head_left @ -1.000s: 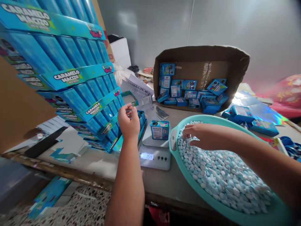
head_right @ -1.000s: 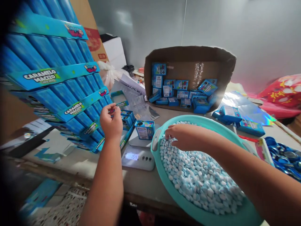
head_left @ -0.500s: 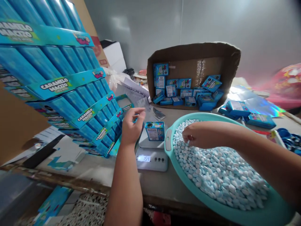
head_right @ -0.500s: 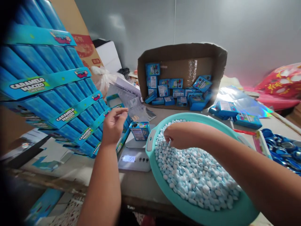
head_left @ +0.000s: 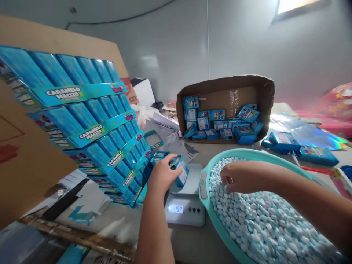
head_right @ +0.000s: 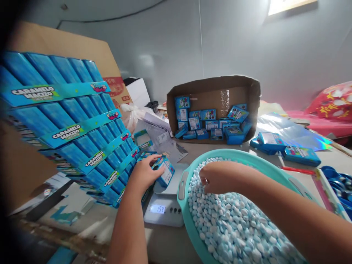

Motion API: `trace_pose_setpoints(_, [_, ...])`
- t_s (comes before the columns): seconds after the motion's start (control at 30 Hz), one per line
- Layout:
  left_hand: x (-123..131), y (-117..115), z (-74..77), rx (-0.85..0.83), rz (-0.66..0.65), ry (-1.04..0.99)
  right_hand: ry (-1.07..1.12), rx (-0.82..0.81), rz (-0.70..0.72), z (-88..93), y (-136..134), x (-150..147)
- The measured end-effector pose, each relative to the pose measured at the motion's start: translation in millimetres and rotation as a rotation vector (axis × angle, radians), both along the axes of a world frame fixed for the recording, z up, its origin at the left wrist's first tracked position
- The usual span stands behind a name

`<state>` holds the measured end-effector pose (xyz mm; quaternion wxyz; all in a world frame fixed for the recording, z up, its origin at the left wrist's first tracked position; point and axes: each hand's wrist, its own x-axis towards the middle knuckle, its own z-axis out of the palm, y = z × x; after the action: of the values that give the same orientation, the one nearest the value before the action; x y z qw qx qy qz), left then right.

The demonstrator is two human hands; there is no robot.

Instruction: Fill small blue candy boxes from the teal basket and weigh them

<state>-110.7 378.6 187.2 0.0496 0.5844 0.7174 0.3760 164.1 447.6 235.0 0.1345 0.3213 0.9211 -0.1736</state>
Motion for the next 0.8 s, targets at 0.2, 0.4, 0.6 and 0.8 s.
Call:
trace_pose_setpoints(0.2, [-15,-10,10.5,0.227,0.536,0.046,0.022,0.015,0.001,-5.3,6,-2])
trace_pose_setpoints(0.4, [-17,-13,9.8,0.294,0.741,0.058,0.020,0.037,0.035,-5.9,2,-2])
trace_pose_setpoints(0.6, [-19,-2,-9.8,0.136,0.762,0.088,0.025,0.012,0.021,-0.4,2,-3])
trace_pose_setpoints(0.8, [-23,1,-15.0,-0.076,0.698,0.034,0.030,0.005,0.025,3.4,3,-5])
